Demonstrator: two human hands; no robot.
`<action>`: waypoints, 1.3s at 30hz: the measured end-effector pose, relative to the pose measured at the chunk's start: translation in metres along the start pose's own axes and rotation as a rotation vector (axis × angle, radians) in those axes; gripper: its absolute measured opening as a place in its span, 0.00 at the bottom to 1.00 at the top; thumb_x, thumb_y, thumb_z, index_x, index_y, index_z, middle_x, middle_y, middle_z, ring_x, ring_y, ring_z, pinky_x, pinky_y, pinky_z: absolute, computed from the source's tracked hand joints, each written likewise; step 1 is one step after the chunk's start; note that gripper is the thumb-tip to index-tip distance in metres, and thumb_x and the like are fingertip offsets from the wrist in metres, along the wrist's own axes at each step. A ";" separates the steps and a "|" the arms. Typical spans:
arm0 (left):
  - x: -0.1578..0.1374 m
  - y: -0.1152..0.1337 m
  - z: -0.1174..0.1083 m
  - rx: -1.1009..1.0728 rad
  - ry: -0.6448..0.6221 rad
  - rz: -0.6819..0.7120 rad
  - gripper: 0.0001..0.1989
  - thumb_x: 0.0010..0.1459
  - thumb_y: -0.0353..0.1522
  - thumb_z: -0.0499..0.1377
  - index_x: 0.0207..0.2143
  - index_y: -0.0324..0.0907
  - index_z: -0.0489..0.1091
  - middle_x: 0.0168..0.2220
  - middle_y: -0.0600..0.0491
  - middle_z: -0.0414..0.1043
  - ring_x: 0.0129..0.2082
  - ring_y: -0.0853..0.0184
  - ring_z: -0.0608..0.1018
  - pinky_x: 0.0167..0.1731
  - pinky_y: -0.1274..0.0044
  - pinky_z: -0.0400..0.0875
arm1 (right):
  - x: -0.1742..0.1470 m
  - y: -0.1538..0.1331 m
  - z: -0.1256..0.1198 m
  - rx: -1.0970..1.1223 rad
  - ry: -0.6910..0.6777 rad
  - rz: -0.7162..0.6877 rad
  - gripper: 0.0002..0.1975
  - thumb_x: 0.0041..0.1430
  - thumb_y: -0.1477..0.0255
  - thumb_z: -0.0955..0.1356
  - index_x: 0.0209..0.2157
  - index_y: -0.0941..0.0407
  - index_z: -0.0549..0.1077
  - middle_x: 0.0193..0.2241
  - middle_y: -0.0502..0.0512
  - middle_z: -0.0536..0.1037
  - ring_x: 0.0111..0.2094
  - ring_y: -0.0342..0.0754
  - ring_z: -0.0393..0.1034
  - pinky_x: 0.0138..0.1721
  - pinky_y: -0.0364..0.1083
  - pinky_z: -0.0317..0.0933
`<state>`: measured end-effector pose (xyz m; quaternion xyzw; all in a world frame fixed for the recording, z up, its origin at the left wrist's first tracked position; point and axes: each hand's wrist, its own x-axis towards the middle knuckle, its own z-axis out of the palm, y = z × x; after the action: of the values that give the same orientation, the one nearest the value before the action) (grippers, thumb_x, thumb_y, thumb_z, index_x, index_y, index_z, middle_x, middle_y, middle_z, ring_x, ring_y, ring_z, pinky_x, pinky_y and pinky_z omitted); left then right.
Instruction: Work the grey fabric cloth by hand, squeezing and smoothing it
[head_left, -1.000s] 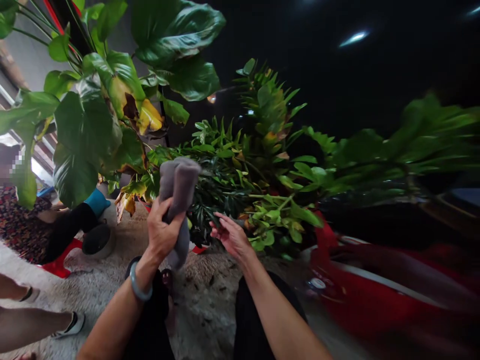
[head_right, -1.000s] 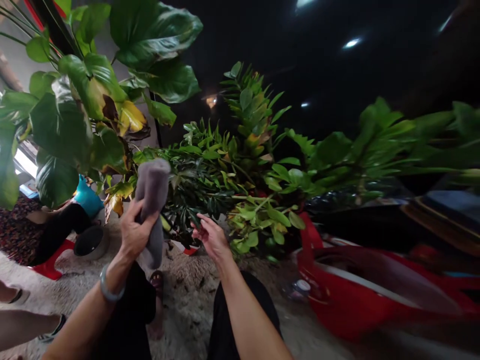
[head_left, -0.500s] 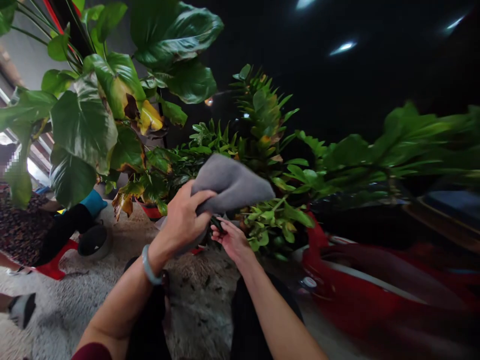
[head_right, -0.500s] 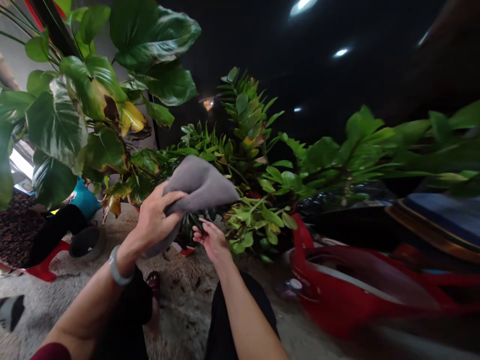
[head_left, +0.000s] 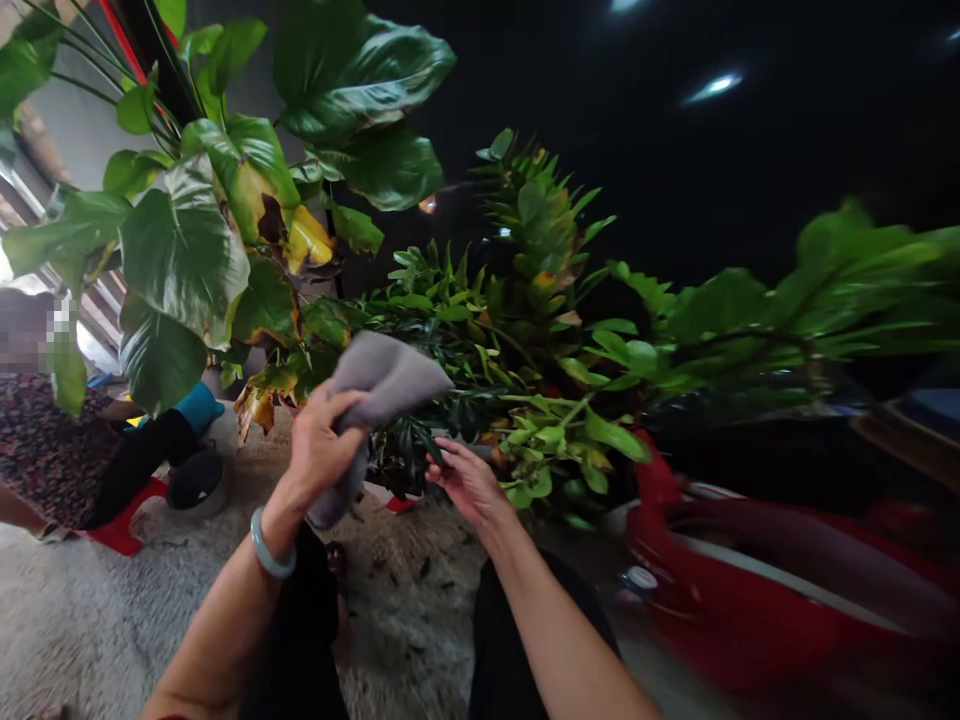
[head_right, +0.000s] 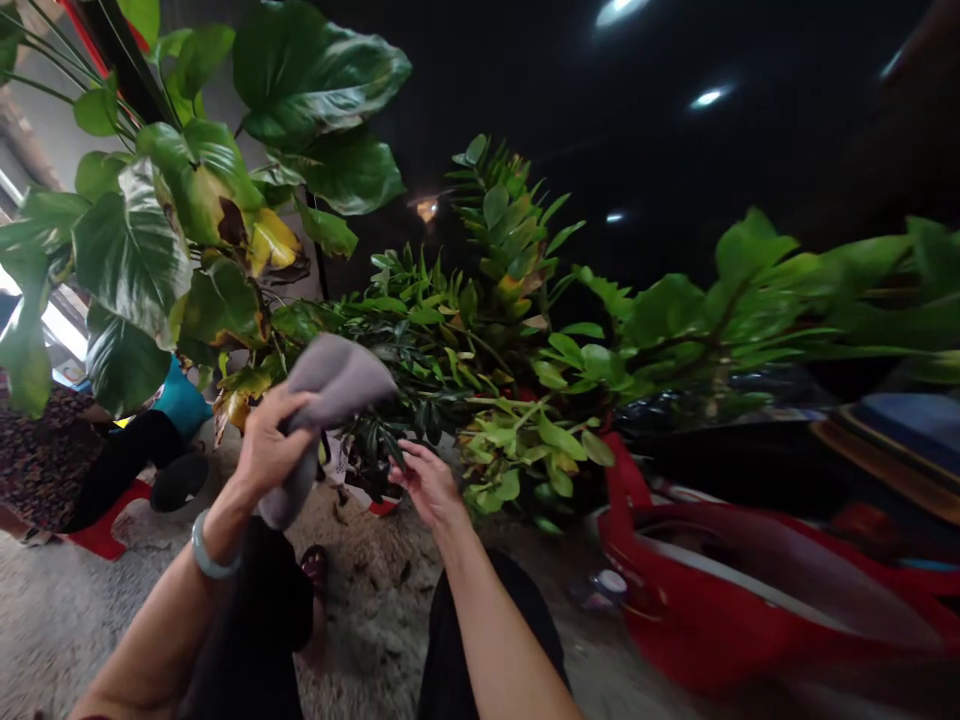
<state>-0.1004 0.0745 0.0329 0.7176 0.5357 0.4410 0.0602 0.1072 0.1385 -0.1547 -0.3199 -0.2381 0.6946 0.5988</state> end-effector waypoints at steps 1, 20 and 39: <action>0.008 -0.010 -0.003 0.039 0.112 -0.052 0.19 0.53 0.27 0.60 0.47 0.46 0.79 0.50 0.49 0.75 0.52 0.58 0.76 0.55 0.68 0.69 | -0.002 -0.002 0.003 0.005 -0.014 0.009 0.17 0.37 0.71 0.79 0.34 0.54 0.79 0.24 0.52 0.81 0.22 0.45 0.71 0.27 0.47 0.71; 0.008 -0.073 -0.001 0.292 0.124 -0.338 0.19 0.53 0.29 0.62 0.48 0.43 0.79 0.45 0.46 0.76 0.46 0.55 0.78 0.50 0.66 0.72 | -0.010 -0.004 0.014 0.030 -0.071 0.056 0.17 0.37 0.70 0.81 0.33 0.54 0.79 0.25 0.50 0.81 0.23 0.45 0.73 0.28 0.47 0.73; -0.036 -0.061 0.031 0.075 -0.094 -0.369 0.15 0.48 0.28 0.65 0.41 0.44 0.81 0.39 0.50 0.79 0.42 0.59 0.79 0.47 0.68 0.72 | -0.006 -0.004 0.012 -0.052 0.028 0.064 0.18 0.33 0.79 0.78 0.33 0.55 0.82 0.18 0.46 0.77 0.20 0.43 0.72 0.25 0.44 0.73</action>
<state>-0.1234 0.0824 -0.0404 0.6288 0.6708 0.3680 0.1383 0.1018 0.1335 -0.1422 -0.3525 -0.2371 0.7024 0.5711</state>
